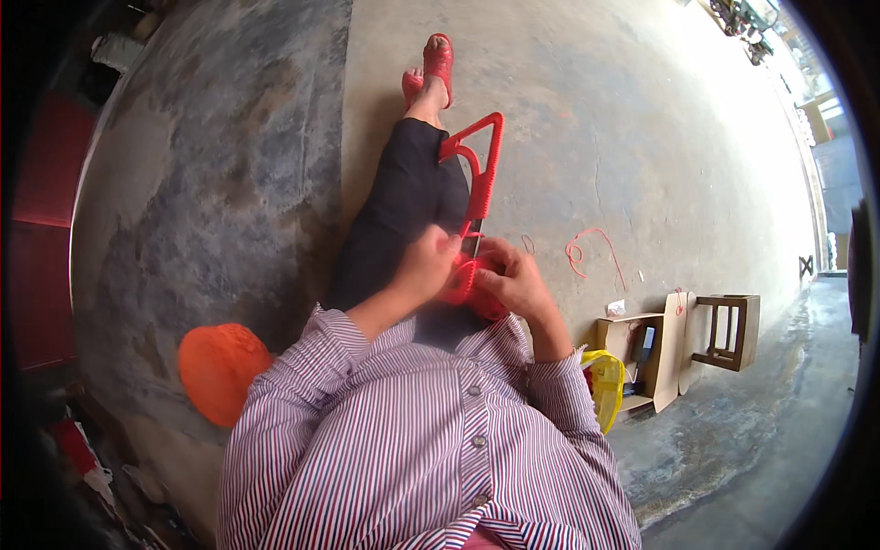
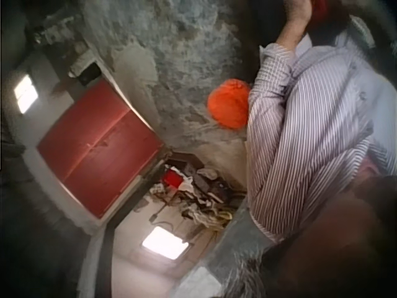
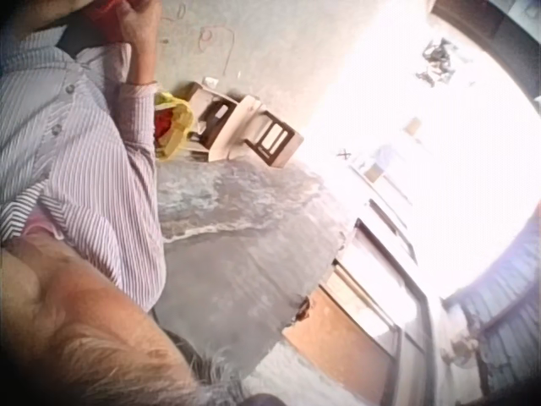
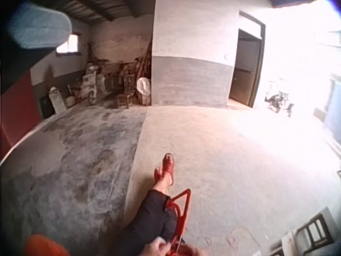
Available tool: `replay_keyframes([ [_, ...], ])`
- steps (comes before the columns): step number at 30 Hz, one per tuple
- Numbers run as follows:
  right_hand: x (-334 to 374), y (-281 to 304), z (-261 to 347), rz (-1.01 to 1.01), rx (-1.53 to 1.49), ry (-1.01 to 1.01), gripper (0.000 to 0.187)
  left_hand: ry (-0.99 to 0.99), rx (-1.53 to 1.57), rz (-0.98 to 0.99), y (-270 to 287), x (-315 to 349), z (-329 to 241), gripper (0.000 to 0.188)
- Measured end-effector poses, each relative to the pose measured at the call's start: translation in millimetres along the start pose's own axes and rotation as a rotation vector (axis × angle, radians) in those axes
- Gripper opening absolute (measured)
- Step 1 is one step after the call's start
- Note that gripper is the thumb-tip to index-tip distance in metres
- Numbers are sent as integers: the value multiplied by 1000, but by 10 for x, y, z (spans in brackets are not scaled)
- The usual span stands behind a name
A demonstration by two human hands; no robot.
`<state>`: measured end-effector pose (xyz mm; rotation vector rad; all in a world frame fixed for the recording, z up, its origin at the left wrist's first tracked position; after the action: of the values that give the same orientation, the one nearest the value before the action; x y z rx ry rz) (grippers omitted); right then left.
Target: The person wraps and weaves red string around a red furniture frame component by hand.
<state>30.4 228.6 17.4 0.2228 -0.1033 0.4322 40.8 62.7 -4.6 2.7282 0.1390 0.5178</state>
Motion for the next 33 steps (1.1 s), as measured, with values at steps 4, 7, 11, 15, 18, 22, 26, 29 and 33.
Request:
replay_keyframes([
  [4,31,197,285,-123,147,253,40,-110,178,-97,247,-145,-197,14],
  [7,96,57,714,-140,358,542,42,116,698,171,193,43,-577,15],
  [11,344,367,609,-294,-619,256,39,329,925,443,108,114,-727,18],
  [15,861,1213,1285,-69,-1253,620,28,348,721,439,-15,-21,-402,22],
  [18,1368,1593,1653,-204,-1156,791,18,360,576,395,-140,-61,-244,27],
  [22,1843,1917,1732,-345,-944,916,17,272,440,292,-195,-41,-210,29],
  [26,1820,2113,1246,-540,-963,871,18,335,610,378,-266,-93,-106,26],
  [29,1231,1664,376,-415,-1099,578,27,319,495,415,-201,-84,-115,21],
  [33,530,405,-258,-364,-958,41,44,345,528,471,-194,-75,-159,21],
])
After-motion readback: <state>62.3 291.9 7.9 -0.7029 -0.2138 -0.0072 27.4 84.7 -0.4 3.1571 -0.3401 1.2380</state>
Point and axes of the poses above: each hand's wrist, its own x-axis away from the middle knuckle, its own y-axis out of the back of the hand, z = x × y, the point moved 4 cm from there along -x, towards the middle knuckle, and after that the axes turned 7 degrees about y, right-handed, at the moved point
